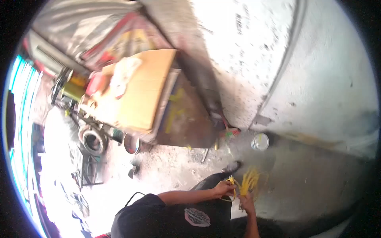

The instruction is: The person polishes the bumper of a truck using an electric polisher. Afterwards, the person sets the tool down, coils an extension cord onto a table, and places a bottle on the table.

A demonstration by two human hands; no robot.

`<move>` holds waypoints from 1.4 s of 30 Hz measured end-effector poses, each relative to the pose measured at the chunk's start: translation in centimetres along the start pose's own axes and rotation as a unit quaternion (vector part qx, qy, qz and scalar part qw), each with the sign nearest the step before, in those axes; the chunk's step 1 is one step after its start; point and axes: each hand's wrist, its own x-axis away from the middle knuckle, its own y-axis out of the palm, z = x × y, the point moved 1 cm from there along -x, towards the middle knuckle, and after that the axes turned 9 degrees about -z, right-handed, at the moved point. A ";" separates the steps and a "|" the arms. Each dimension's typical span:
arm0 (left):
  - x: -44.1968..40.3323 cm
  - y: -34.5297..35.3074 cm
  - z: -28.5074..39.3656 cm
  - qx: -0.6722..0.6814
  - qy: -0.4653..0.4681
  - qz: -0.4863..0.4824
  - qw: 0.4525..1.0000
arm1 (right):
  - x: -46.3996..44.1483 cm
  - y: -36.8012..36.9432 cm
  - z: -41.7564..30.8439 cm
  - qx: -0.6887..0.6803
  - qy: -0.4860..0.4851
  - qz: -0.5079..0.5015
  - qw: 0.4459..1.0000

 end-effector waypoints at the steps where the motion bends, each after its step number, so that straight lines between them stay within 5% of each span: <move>1: 1.1 0.4 0.9 0.005 0.024 -0.002 1.000 | -0.7 0.4 0.4 -0.034 0.036 -0.088 0.995; 4: 4.8 -2.3 1.6 0.086 0.099 0.027 0.991 | -1.1 4.6 -3.8 -0.102 0.002 -0.165 0.981; 8: 14.1 -9.6 3.6 0.097 0.132 -0.107 0.981 | -3.6 10.6 -9.4 0.118 -0.114 -0.313 0.936; 12: 25.2 -19.1 4.1 -0.088 0.136 -0.105 0.981 | -0.6 17.2 -23.3 0.300 -0.083 -0.328 0.892; 16: 27.9 -36.8 -5.0 -0.109 0.104 0.167 0.974 | 5.6 21.1 -37.9 0.393 -0.140 -0.446 0.792; 18: 28.5 -44.9 -10.4 -0.148 -0.016 0.336 0.930 | 11.5 21.5 -47.1 0.428 -0.190 -0.451 0.760; 19: 30.1 -47.1 -12.7 -0.089 -0.028 0.343 0.935 | 13.8 21.4 -51.1 0.480 -0.295 -0.406 0.720; 20: 31.2 -48.9 -14.5 -0.028 -0.042 0.348 0.936 | 17.0 21.6 -56.1 0.484 -0.245 -0.385 0.747; 21: 32.0 -49.4 -14.5 -0.031 -0.040 0.339 0.940 | 18.2 21.4 -58.4 0.354 -0.288 -0.379 0.805; 22: 32.8 -50.4 -14.9 -0.016 -0.028 0.344 0.938 | 17.1 21.0 -61.0 0.317 -0.425 -0.353 0.771; 23: 33.2 -51.1 -14.9 -0.001 -0.017 0.350 0.936 | 21.1 22.3 -66.6 0.369 -0.327 -0.272 0.826; 25: 32.8 -51.9 -13.9 0.002 0.017 0.344 0.939 | 21.3 23.1 -73.5 0.455 -0.456 -0.120 0.756; 28: 31.4 -52.0 -11.0 0.003 0.082 0.331 0.940 | 21.5 26.3 -81.1 0.412 -0.549 -0.109 0.719; 31: 30.0 -49.3 -6.7 0.024 0.213 0.302 0.929 | 21.3 29.9 -83.4 0.418 -0.587 -0.138 0.680; 33: 29.2 -47.5 -5.3 0.026 0.238 0.287 0.928 | 19.0 31.3 -83.3 0.495 -0.688 0.037 0.529; 35: 29.3 -45.0 -4.3 0.021 0.244 0.271 0.931 | 10.1 29.7 -84.4 0.472 -0.720 0.013 0.509; 37: 28.8 -44.2 -5.5 0.033 0.242 0.278 0.929 | 8.7 31.6 -78.2 0.574 -0.624 0.071 0.525; 38: 28.4 -44.0 -6.4 0.040 0.239 0.282 0.928 | 4.8 31.5 -75.1 0.620 -0.685 0.114 0.365; 39: 28.3 -43.8 -7.7 0.042 0.237 0.285 0.928 | -0.4 31.5 -71.5 0.595 -0.718 0.106 0.344; 40: 28.2 -43.9 -9.3 0.066 0.230 0.307 0.921 | -3.2 31.5 -67.7 0.688 -0.544 0.030 0.479; 41: 27.8 -43.9 -10.8 0.090 0.223 0.329 0.913 | -6.2 31.2 -63.2 0.591 -0.723 0.045 0.355; 42: 28.0 -43.2 -12.0 0.102 0.207 0.343 0.910 | -7.8 31.5 -59.5 0.662 -0.627 0.013 0.411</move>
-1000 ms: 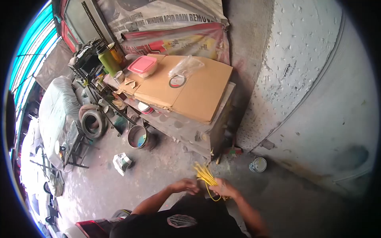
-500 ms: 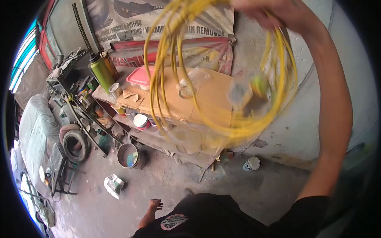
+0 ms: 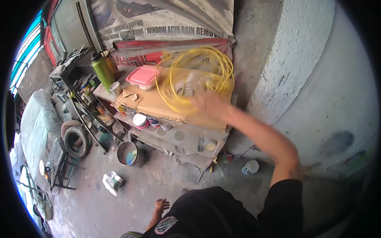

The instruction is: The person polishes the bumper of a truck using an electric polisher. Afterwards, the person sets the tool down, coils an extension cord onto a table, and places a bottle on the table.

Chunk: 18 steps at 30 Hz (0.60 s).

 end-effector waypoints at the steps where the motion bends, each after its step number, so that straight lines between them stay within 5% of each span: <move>1: 1.3 -0.4 -1.1 0.002 -0.018 0.020 1.000 | 2.1 2.6 -1.3 0.006 0.019 -0.025 0.999; 5: 5.5 -0.9 -4.6 0.001 -0.067 0.053 0.996 | 4.4 4.6 -0.6 -0.062 0.064 -0.021 0.996; 10: 6.4 -0.3 -7.1 0.022 -0.094 0.083 0.992 | 5.9 0.2 -0.3 -0.128 0.007 -0.023 0.992; 15: 5.5 2.5 -2.9 0.046 -0.032 0.045 0.997 | 3.8 -4.9 -4.5 -0.154 -0.029 0.054 0.986; 18: 3.9 1.8 0.7 -0.004 -0.012 0.052 0.999 | 1.9 -4.0 -10.2 -0.340 -0.075 0.085 0.934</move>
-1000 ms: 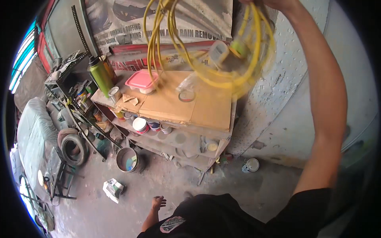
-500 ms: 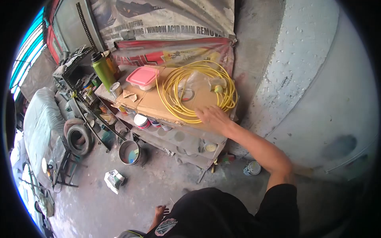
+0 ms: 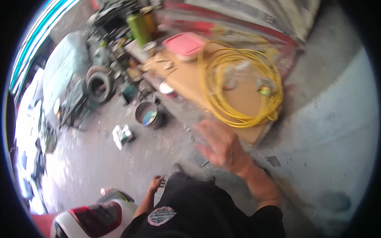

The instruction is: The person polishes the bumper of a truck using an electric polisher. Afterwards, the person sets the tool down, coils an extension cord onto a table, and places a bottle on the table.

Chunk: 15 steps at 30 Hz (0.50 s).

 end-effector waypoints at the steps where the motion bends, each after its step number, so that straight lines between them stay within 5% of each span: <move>1: -0.1 -0.5 1.5 -0.005 0.013 0.016 1.000 | -0.8 3.7 -0.7 -0.066 -0.011 -0.005 0.998; 3: -3.3 -3.2 1.0 -0.051 0.066 0.044 0.996 | -3.2 11.4 -1.1 -0.160 -0.049 -0.041 0.985; 5: -4.2 -5.9 2.3 -0.110 0.082 0.100 0.985 | -4.6 20.2 -1.0 -0.292 0.025 -0.265 0.919; 7: -5.6 -8.0 2.1 -0.064 0.073 0.175 0.980 | -3.0 31.1 2.6 -0.251 0.090 -0.357 0.895; 11: -6.2 -13.8 -0.2 -0.103 0.059 0.232 0.965 | 8.4 48.7 15.6 -0.240 0.199 -0.377 0.872; 13: -4.9 -17.3 -0.3 -0.097 0.034 0.220 0.970 | 8.4 48.1 16.8 -0.328 0.455 -0.482 0.673; 15: -4.2 -21.2 -1.6 -0.089 -0.003 0.214 0.973 | 8.3 49.5 18.7 -0.244 0.503 -0.499 0.663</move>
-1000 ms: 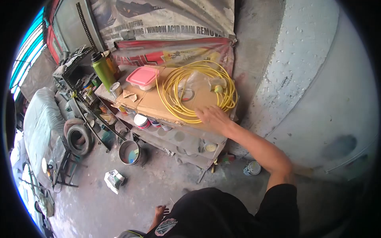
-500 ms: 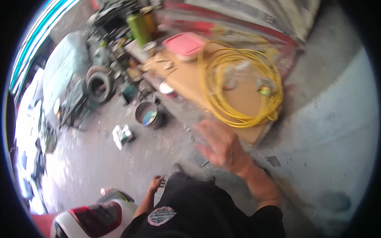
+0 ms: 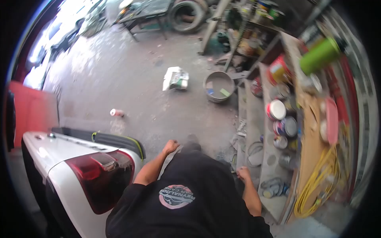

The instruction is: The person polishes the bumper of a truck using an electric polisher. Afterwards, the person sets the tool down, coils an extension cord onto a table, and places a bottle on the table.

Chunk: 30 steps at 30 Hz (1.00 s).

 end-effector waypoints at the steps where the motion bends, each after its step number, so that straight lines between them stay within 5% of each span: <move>1: -1.4 -1.7 -1.7 -0.020 0.009 0.017 1.000 | -0.9 -0.4 -2.0 0.021 -0.001 -0.016 1.000; 8: -4.7 -11.5 -8.1 0.095 -0.038 0.159 0.982 | -8.9 -2.2 -21.3 0.030 -0.241 0.004 0.970; 14: -4.0 -13.0 -6.0 0.303 -0.139 0.089 0.939 | -13.6 -1.7 -42.8 0.083 -0.293 -0.029 0.952; 18: -3.9 -15.9 -3.7 0.365 -0.190 0.042 0.910 | -17.2 -1.8 -51.7 0.054 -0.263 -0.029 0.963; 20: -4.2 -18.8 -2.4 0.401 -0.143 0.111 0.898 | -18.9 -1.4 -55.2 0.102 -0.187 -0.025 0.977; 23: -5.7 -23.0 -4.0 0.365 -0.149 0.186 0.900 | -22.0 -1.5 -60.3 0.172 -0.159 -0.034 0.972; 30: -11.0 -35.9 -12.6 0.389 -0.196 0.114 0.893 | -23.2 4.7 -74.4 0.021 -0.258 0.017 0.966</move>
